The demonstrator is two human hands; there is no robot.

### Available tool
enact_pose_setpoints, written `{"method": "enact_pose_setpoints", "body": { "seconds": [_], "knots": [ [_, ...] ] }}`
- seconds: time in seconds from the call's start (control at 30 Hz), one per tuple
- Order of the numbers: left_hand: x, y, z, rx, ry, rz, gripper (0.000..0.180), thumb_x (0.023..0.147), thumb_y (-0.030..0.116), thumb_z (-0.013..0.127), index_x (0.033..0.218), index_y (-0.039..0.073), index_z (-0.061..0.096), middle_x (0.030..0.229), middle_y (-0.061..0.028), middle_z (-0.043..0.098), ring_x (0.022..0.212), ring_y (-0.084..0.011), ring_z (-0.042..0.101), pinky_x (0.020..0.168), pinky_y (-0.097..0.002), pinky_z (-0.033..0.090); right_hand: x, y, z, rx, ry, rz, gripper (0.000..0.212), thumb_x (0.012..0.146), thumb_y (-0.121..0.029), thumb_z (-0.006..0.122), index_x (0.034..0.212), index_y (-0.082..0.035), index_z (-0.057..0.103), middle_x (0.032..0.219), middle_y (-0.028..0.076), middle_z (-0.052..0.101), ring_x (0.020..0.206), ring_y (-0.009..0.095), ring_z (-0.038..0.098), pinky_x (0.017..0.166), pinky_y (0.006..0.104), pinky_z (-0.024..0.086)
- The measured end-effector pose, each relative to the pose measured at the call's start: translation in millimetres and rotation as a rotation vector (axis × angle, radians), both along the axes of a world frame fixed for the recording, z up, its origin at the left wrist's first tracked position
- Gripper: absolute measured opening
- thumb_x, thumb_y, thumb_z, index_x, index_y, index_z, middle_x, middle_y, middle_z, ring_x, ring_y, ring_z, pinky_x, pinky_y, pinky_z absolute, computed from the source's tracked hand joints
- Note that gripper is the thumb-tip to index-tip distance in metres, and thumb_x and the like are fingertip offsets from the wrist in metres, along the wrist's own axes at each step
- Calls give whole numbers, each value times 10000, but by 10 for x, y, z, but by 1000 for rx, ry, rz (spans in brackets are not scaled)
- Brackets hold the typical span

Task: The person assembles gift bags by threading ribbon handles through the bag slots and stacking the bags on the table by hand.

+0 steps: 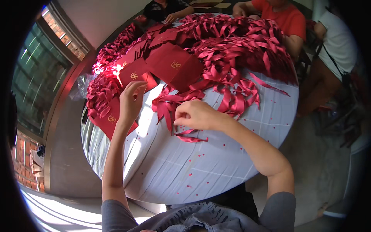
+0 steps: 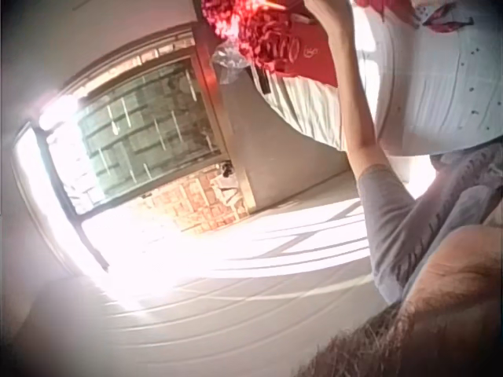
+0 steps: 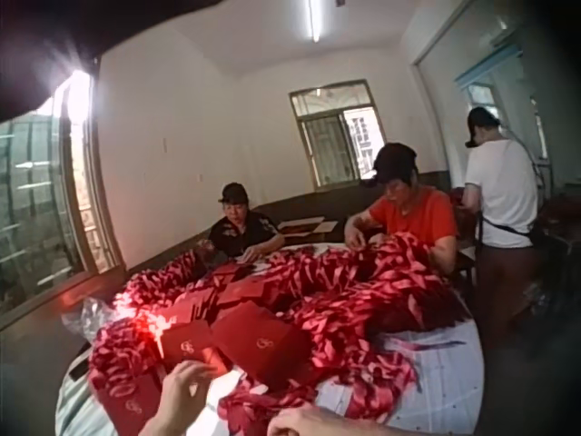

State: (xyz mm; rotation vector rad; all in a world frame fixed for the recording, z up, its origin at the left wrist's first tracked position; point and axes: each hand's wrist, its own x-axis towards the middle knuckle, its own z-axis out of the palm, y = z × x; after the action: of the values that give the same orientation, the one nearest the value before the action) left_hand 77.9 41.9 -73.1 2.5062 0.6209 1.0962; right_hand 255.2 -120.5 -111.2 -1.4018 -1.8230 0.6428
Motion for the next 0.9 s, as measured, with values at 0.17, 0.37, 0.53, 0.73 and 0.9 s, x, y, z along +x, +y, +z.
{"method": "enact_pose_setpoints", "body": {
  "seconds": [0.17, 0.37, 0.53, 0.73, 0.9],
  "knots": [
    [616, 357, -244, 252, 114, 225, 334, 826, 191, 638, 1065, -36, 587, 994, -196, 583, 877, -348, 590, 747, -405, 483, -22, -60, -131, 5, -303, 100, 340, 683, -337, 725, 814, -45, 613, 830, 87, 590, 842, 262, 581, 709, 377, 449],
    [795, 367, -292, 128, 92, 305, 321, 699, 138, 732, 953, -1, 594, 947, -183, 562, 852, -358, 587, 747, -418, 481, -29, -24, -246, 18, -359, 88, 154, 709, -173, 605, 751, -26, 590, 772, 118, 595, 751, 310, 588, 642, 439, 448],
    [879, 286, -144, 145, 39, 291, 247, 687, 73, 716, 890, -1, 597, 891, -158, 570, 787, -313, 588, 717, -390, 478, -5, -12, -209, -26, -344, 55, 169, 711, -178, 614, 743, -14, 595, 757, 133, 607, 736, 322, 589, 645, 438, 449],
    [915, 253, -2, 46, -60, 189, 225, 673, 32, 712, 863, 0, 597, 826, -135, 581, 738, -266, 594, 687, -350, 488, -26, -23, -194, -11, -289, 53, 191, 709, -191, 619, 760, -7, 614, 733, 142, 632, 693, 340, 599, 647, 437, 458],
    [887, 200, 140, -294, -98, 70, 208, 728, 38, 690, 901, -8, 583, 806, -102, 648, 732, -180, 635, 648, -303, 500, -37, -12, -201, -20, -237, 57, 190, 730, -193, 599, 773, -9, 620, 743, 156, 628, 710, 349, 600, 655, 445, 456]
  ]
}}
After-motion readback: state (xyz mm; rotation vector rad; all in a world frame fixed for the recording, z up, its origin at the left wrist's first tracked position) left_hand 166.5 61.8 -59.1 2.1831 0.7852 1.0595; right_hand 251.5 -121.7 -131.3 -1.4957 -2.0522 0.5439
